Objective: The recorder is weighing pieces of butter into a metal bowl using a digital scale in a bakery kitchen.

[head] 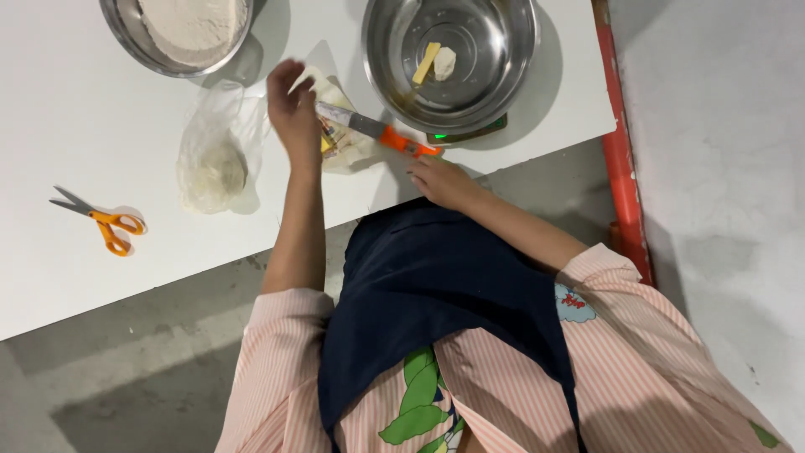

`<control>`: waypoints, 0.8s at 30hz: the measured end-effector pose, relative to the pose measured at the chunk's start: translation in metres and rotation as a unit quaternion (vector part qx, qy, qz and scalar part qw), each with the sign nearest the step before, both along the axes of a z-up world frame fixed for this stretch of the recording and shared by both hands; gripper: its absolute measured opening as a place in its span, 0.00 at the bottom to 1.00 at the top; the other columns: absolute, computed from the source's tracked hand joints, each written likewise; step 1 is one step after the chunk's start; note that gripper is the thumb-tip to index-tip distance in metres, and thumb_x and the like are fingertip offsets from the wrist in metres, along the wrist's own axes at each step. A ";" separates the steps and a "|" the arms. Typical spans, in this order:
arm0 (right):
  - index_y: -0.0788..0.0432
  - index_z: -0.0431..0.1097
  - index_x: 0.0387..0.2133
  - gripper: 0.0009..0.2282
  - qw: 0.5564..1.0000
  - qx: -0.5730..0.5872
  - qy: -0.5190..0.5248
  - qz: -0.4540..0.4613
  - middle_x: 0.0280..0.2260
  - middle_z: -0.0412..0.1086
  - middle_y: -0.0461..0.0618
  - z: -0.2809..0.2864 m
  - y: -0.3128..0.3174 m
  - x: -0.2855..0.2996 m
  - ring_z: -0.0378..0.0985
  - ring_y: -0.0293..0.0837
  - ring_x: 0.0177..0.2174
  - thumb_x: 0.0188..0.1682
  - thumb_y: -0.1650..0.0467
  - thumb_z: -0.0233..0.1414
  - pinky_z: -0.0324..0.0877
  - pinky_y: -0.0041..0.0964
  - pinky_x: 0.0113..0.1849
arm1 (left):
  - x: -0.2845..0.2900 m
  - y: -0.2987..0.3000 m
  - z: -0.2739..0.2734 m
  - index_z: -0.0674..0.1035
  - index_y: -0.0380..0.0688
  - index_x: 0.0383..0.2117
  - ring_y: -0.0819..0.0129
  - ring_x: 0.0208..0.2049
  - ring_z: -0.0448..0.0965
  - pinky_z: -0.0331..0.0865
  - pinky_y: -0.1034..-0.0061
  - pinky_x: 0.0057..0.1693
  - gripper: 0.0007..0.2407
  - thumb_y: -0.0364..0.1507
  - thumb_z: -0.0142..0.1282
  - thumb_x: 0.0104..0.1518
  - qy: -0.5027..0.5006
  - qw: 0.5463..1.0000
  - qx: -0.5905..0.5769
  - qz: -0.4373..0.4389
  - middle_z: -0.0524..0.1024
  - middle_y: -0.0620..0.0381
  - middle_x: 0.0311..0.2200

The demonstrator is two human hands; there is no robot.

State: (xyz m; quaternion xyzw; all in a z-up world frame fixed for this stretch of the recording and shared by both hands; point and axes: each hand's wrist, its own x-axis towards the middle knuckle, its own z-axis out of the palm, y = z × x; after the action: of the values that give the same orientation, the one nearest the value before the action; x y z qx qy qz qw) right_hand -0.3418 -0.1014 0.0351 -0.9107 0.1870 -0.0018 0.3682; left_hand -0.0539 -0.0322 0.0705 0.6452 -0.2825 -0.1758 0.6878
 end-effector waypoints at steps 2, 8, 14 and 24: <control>0.57 0.72 0.46 0.10 1.000 0.001 -0.012 -0.001 0.44 0.71 0.53 0.000 0.001 0.007 0.76 0.54 0.45 0.53 0.70 0.51 0.72 0.49 0.44 | 0.011 0.023 -0.021 0.73 0.35 0.54 0.61 0.55 0.80 0.77 0.70 0.59 0.19 0.11 0.45 0.56 0.029 0.999 0.018 0.024 0.76 0.48 0.53; 0.61 0.68 0.46 0.12 0.992 -0.079 -0.091 -0.026 0.47 0.68 0.61 -0.021 0.009 0.027 0.72 0.59 0.48 0.49 0.72 0.53 0.70 0.50 0.47 | 0.018 0.065 -0.047 0.74 0.34 0.53 0.62 0.49 0.81 0.78 0.72 0.56 0.17 0.13 0.47 0.57 0.068 0.989 0.101 0.082 0.76 0.48 0.51; 0.64 0.64 0.47 0.17 0.983 -0.170 0.017 -0.073 0.43 0.65 0.62 -0.051 0.017 0.069 0.70 0.60 0.43 0.44 0.73 0.56 0.67 0.54 0.43 | 0.032 0.100 -0.069 0.75 0.38 0.52 0.62 0.48 0.81 0.75 0.72 0.54 0.17 0.16 0.50 0.55 0.049 0.972 0.196 0.122 0.77 0.50 0.51; 0.62 0.60 0.52 0.22 0.956 -0.239 0.104 -0.136 0.44 0.65 0.60 -0.073 0.015 0.089 0.70 0.60 0.43 0.43 0.79 0.53 0.67 0.53 0.46 | 0.059 0.123 -0.132 0.72 0.41 0.57 0.53 0.52 0.77 0.73 0.65 0.57 0.23 0.22 0.59 0.52 -0.034 0.943 0.329 0.031 0.72 0.42 0.54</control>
State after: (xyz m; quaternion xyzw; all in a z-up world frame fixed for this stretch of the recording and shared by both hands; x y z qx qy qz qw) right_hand -0.2532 -0.0863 -0.0376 -0.9332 0.3407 -0.0022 0.1147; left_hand 0.0054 0.0904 -0.0615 0.8497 -0.2119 -0.2154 0.4320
